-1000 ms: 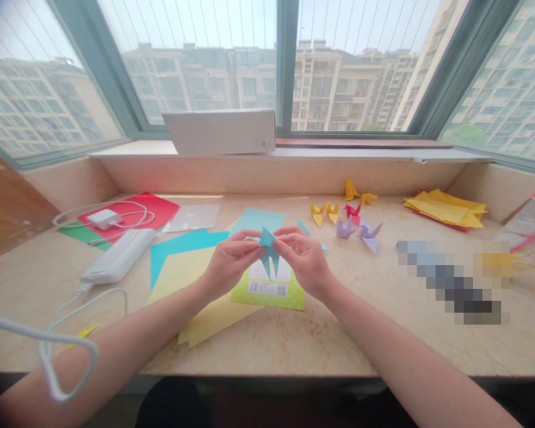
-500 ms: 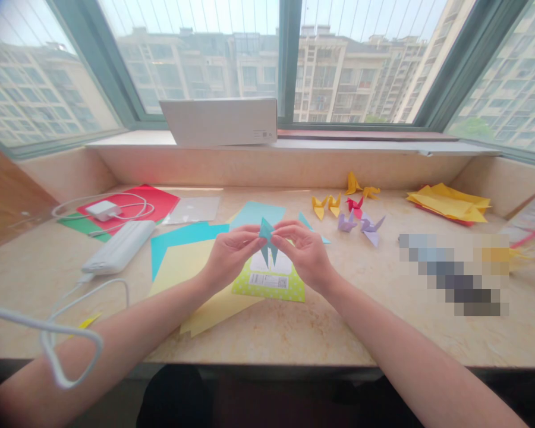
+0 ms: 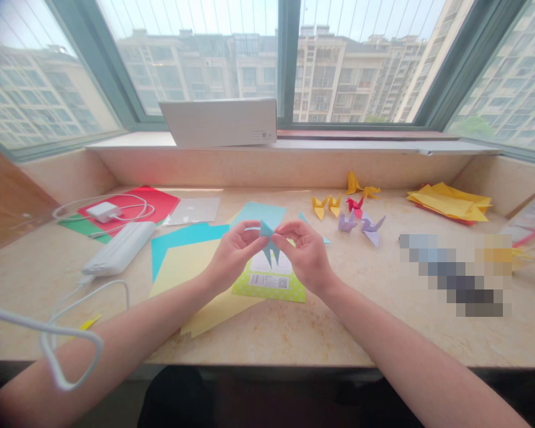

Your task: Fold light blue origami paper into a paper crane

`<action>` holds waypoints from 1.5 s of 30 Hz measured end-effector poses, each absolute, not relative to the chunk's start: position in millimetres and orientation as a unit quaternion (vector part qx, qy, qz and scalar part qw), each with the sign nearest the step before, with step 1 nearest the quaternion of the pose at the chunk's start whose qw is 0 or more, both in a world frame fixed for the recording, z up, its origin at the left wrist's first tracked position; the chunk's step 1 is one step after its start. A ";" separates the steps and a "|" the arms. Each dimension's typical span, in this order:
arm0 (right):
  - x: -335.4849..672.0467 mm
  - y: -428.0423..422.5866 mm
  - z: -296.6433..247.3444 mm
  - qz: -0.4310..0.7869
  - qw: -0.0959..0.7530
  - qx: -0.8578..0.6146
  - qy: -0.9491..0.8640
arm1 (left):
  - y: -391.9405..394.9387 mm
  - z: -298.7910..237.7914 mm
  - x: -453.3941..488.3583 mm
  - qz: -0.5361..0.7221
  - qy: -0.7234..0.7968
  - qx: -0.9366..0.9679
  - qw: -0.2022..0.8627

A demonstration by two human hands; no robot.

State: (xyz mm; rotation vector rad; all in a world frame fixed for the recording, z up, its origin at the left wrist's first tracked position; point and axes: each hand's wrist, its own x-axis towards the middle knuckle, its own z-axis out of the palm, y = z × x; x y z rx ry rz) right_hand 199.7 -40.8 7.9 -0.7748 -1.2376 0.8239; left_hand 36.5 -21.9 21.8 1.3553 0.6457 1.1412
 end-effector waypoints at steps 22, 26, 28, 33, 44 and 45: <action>202.3 -44.9 14.2 0.370 0.624 -0.415 -0.548 | -25.8 28.6 32.7 0.481 0.341 0.630 0.506; 204.2 -46.1 14.0 0.373 0.567 -0.424 -0.600 | -25.6 29.3 33.4 0.495 0.335 0.604 0.527; 204.8 -46.5 13.6 0.359 0.553 -0.432 -0.615 | -25.5 29.9 33.9 0.497 0.327 0.595 0.540; 205.0 -47.4 12.6 0.336 0.566 -0.445 -0.607 | -24.5 28.4 33.8 0.485 0.324 0.603 0.544; 208.9 -49.9 23.2 0.424 0.549 -0.415 -0.589 | -32.7 32.9 31.4 0.432 0.309 0.683 0.502; 209.1 -49.8 24.1 0.431 0.548 -0.413 -0.587 | -32.8 33.5 31.7 0.429 0.303 0.679 0.513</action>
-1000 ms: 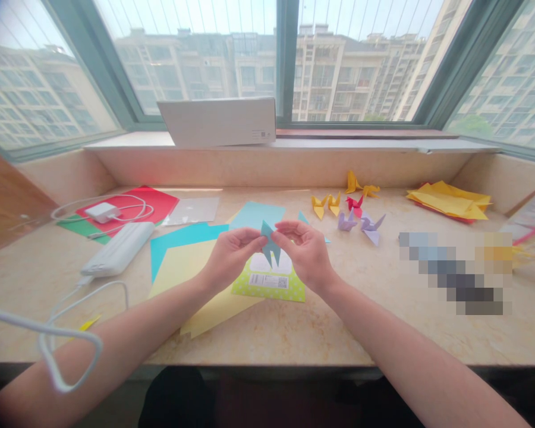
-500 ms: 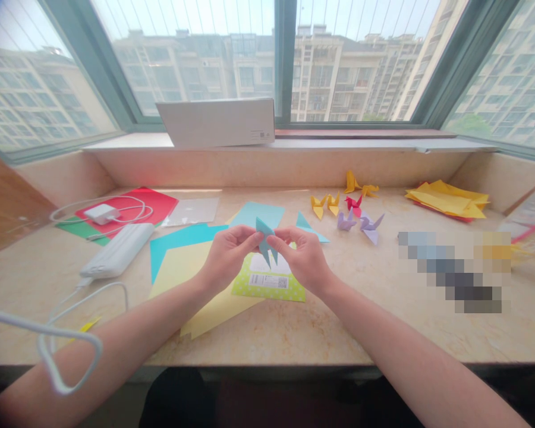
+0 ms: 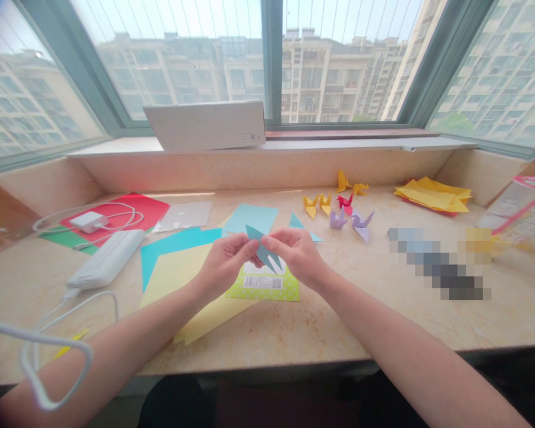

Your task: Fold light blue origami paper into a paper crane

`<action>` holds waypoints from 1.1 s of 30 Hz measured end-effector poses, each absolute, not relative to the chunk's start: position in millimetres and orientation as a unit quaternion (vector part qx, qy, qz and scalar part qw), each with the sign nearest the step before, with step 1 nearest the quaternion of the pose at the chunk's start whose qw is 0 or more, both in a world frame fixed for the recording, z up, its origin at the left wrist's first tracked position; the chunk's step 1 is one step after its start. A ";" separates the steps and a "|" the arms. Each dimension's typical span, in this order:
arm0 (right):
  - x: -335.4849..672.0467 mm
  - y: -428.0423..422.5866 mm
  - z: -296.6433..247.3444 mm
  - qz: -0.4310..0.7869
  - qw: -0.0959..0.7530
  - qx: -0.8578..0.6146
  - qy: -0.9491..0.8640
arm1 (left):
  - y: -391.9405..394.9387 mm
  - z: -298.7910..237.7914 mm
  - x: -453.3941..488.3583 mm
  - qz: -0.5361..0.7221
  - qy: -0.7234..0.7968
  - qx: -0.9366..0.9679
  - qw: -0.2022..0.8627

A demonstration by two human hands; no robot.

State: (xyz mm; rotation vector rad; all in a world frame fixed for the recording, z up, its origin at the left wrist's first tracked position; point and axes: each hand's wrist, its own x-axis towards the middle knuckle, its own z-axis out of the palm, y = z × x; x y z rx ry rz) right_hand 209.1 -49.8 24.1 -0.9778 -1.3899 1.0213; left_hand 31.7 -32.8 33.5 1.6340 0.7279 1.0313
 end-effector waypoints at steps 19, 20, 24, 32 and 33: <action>211.4 -42.1 18.8 0.518 0.523 -0.385 -0.556 | -32.5 34.1 30.8 0.416 0.289 0.673 0.538; 211.2 -42.6 19.2 0.515 0.524 -0.387 -0.556 | -32.3 34.0 30.7 0.416 0.292 0.673 0.537; 210.2 -43.5 18.5 0.476 0.532 -0.403 -0.573 | -32.2 33.5 29.9 0.415 0.296 0.672 0.537; 209.3 -43.9 17.2 0.387 0.543 -0.437 -0.604 | -31.7 33.7 30.7 0.394 0.316 0.643 0.576; 209.7 -44.2 18.2 0.394 0.539 -0.431 -0.606 | -31.7 33.8 31.1 0.397 0.313 0.643 0.576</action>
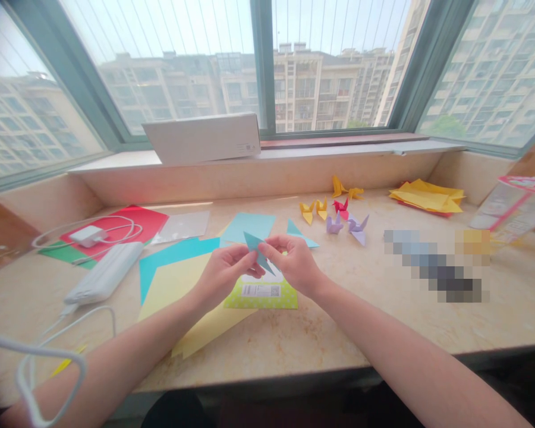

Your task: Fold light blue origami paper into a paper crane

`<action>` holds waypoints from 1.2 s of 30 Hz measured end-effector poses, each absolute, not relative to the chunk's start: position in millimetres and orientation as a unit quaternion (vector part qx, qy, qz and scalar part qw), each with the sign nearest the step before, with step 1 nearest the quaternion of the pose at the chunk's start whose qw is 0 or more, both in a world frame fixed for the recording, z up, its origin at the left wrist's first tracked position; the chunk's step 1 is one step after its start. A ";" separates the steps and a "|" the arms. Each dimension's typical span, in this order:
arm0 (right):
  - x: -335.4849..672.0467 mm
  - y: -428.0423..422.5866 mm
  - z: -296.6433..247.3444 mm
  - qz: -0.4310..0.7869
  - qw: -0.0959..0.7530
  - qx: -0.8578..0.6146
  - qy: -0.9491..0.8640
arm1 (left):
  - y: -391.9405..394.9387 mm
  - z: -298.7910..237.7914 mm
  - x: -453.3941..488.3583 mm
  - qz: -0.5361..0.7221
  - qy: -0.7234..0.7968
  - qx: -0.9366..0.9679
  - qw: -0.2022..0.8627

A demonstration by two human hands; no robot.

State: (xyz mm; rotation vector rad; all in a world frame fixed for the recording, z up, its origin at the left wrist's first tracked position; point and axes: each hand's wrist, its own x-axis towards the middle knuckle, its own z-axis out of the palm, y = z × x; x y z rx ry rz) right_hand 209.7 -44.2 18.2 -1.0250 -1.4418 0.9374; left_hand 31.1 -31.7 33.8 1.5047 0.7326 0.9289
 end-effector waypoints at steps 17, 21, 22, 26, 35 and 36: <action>219.6 -39.5 23.9 0.566 0.519 -0.406 -0.496 | -18.4 19.0 21.8 0.431 0.258 0.814 0.292; 218.3 -40.4 25.3 0.578 0.510 -0.385 -0.507 | -16.1 22.0 21.1 0.406 0.274 0.833 0.259; 217.9 -41.0 26.0 0.576 0.510 -0.378 -0.515 | -15.7 22.6 21.1 0.402 0.282 0.832 0.257; 216.7 -43.0 27.6 0.532 0.510 -0.365 -0.569 | -15.5 23.5 21.3 0.391 0.335 0.805 0.295; 218.8 -39.5 21.9 0.450 0.533 -0.416 -0.584 | -21.4 22.1 25.6 0.420 0.311 0.731 0.439; 219.0 -39.4 22.0 0.445 0.534 -0.418 -0.584 | -22.2 22.8 25.9 0.419 0.303 0.729 0.448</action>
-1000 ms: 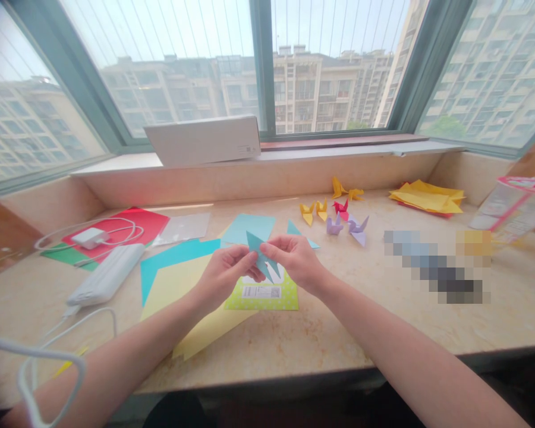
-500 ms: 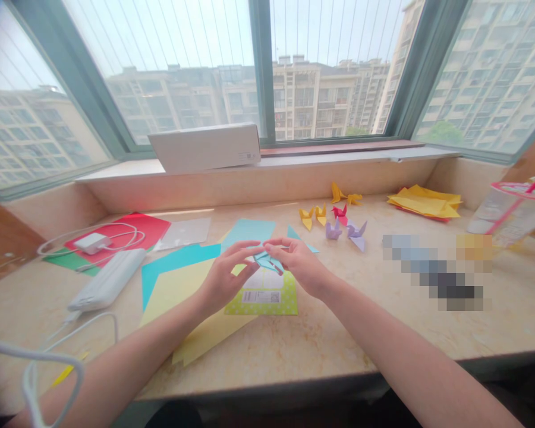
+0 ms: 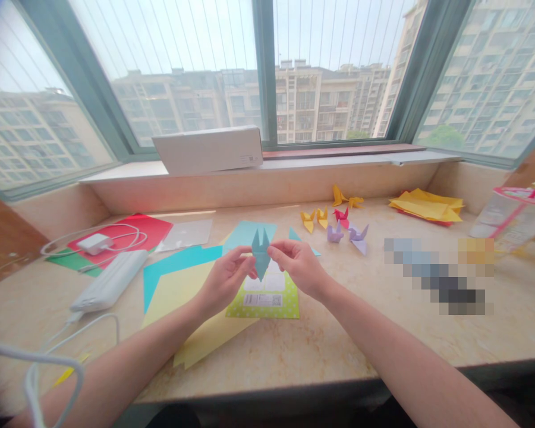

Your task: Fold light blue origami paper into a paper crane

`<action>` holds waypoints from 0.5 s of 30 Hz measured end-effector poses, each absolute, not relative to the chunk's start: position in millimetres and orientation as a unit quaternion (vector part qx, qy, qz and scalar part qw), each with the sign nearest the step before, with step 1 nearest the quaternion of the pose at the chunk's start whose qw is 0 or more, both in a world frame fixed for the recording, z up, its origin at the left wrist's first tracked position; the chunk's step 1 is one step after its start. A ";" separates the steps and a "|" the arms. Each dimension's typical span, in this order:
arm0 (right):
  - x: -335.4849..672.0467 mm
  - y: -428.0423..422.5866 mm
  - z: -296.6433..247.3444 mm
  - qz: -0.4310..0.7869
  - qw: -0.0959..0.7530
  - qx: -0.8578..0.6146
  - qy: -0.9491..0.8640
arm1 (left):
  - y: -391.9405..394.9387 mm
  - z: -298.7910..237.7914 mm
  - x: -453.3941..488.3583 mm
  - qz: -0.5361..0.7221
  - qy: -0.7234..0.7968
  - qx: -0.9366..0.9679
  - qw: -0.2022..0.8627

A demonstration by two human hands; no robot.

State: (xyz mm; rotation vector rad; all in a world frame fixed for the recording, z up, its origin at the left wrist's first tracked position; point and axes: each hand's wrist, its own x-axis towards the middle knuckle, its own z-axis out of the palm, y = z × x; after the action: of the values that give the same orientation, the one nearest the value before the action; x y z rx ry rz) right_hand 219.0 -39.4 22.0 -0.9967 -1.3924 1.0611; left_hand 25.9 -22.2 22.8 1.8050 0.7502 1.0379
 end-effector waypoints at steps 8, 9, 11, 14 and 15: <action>215.2 -39.2 19.0 0.461 0.540 -0.395 -0.583 | -24.6 22.4 28.5 0.413 0.249 0.709 0.514; 214.1 -39.5 17.8 0.464 0.547 -0.392 -0.576 | -24.6 21.3 28.9 0.411 0.244 0.701 0.529; 211.9 -40.4 15.5 0.459 0.556 -0.390 -0.574 | -24.8 19.3 29.4 0.406 0.237 0.690 0.550; 210.2 -42.3 14.1 0.404 0.546 -0.411 -0.608 | -24.6 18.0 29.4 0.403 0.249 0.688 0.550; 210.2 -43.0 14.3 0.383 0.539 -0.421 -0.621 | -24.5 18.1 29.3 0.404 0.257 0.688 0.546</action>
State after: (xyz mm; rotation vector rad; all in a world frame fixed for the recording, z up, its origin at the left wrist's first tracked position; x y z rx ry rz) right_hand 210.2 -43.0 14.3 -1.0021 -1.4780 0.9100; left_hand 29.3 -24.5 18.1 1.6319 0.6094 0.9571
